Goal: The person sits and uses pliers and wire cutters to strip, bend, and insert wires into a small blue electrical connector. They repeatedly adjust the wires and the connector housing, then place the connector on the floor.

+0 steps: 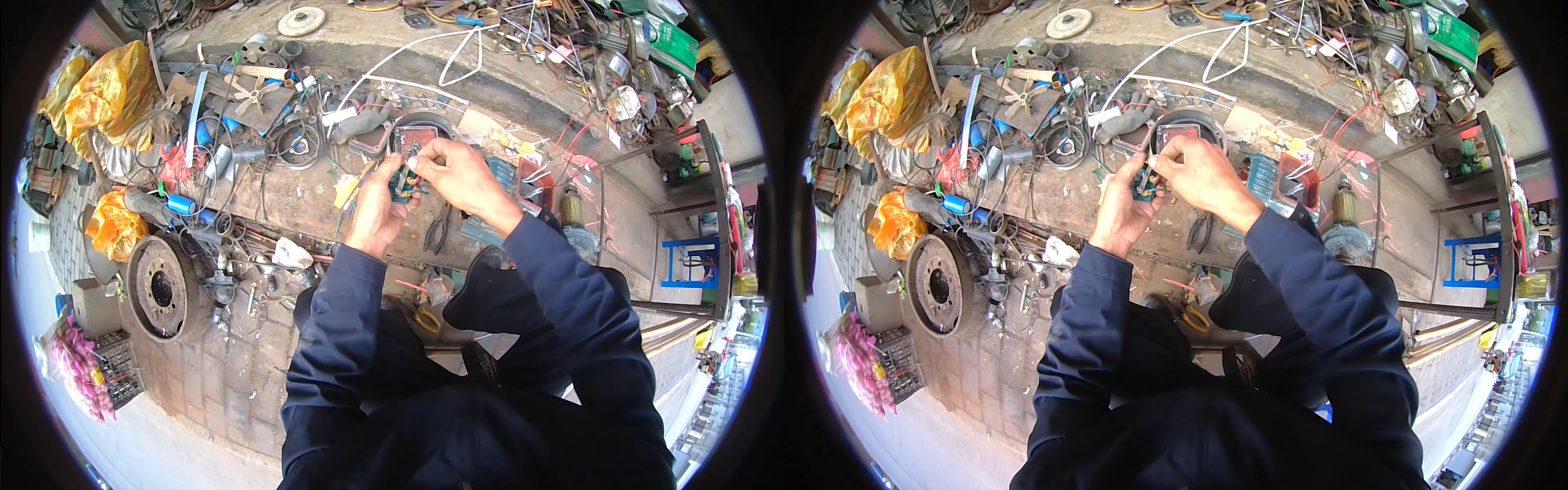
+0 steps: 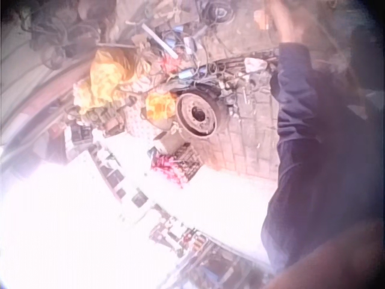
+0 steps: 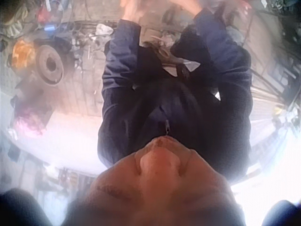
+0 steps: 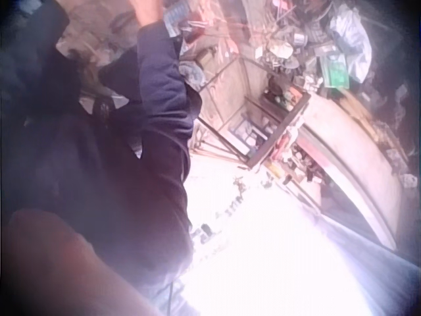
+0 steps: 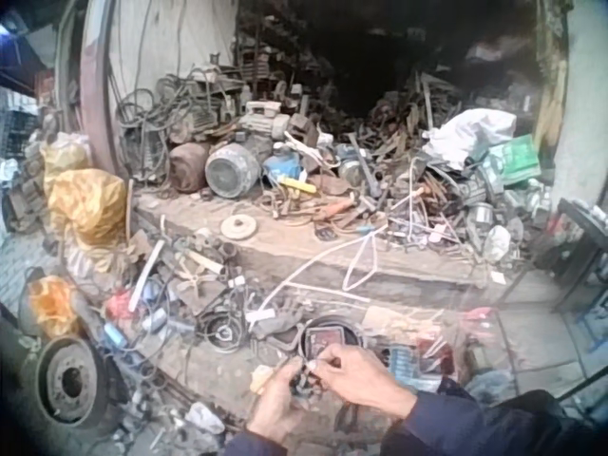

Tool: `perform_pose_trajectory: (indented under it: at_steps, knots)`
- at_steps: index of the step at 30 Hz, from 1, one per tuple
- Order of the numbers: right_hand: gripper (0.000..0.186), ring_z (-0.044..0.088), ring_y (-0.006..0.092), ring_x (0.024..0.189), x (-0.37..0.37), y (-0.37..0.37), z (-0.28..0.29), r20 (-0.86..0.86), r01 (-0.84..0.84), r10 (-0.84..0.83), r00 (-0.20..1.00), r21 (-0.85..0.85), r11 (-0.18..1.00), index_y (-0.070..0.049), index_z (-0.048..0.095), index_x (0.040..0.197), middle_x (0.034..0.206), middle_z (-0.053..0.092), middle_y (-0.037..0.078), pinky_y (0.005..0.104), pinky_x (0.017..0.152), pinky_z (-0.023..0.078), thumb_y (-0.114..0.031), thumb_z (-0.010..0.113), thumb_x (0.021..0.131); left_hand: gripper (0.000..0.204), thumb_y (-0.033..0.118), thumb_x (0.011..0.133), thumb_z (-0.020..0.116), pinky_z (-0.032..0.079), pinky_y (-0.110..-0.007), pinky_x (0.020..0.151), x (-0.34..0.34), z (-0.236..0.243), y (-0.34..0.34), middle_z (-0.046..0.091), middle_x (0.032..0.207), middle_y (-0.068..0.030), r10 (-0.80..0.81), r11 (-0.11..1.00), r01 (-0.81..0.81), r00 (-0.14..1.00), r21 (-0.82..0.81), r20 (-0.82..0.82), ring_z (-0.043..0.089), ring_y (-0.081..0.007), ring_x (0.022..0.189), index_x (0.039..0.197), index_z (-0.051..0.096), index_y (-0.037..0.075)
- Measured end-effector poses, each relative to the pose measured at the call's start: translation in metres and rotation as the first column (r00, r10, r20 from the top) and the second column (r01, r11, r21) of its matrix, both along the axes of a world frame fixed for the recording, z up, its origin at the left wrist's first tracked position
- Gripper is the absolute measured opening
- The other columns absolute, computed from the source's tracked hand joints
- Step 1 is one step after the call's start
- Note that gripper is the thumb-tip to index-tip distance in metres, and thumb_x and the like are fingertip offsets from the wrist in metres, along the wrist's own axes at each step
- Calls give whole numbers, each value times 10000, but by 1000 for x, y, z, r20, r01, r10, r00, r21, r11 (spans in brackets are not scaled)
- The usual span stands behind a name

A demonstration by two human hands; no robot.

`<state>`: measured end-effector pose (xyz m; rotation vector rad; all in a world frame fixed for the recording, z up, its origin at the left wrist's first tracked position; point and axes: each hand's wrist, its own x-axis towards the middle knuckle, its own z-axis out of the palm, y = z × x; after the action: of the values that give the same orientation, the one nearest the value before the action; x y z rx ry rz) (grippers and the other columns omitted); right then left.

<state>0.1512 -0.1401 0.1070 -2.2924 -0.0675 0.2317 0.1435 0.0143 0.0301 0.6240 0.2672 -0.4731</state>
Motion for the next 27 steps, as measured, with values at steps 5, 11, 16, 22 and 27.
perform_pose_trajectory:
  at_steps: [5,11,16,22,27]
  knots:
    - [170,636,146,805,11,-19,-17,-66,-81,97,993,216,973,-11,705,941,845,702,81,343,742,508,-178,675,942,210,293,1006,610,481,-277,569,1,3,-5,649,898,-53,-19,996,9,992,-87,-123,596,-149,742,1073,612,93]
    - [121,635,134,806,16,-33,-24,-56,-139,163,985,294,945,-9,650,926,852,683,56,327,721,513,-125,676,949,224,284,997,627,482,-276,550,3,7,-13,638,891,-80,7,993,-25,988,-115,-155,596,-174,721,1077,603,76]
    - [107,612,116,769,24,-39,-19,-54,-188,231,972,415,890,-13,614,941,840,666,37,294,680,506,-109,643,978,246,305,991,639,485,-269,563,8,7,-15,640,896,-66,6,995,-19,992,-102,-125,610,-157,748,1076,603,77]
    - [106,539,73,716,26,-60,-21,-216,-130,233,948,406,904,-34,649,978,816,632,-17,255,643,445,-138,642,995,235,361,1027,567,466,-262,645,11,8,-22,654,887,-5,-114,987,110,993,115,32,603,-99,752,1093,593,137]
    - [152,571,70,755,29,-64,-35,-293,-76,236,927,469,880,-43,652,1037,860,640,-26,239,691,475,-190,616,1023,330,396,1040,516,456,-279,617,15,4,-26,684,847,-42,-42,991,47,998,126,-40,606,-118,698,1036,631,87]
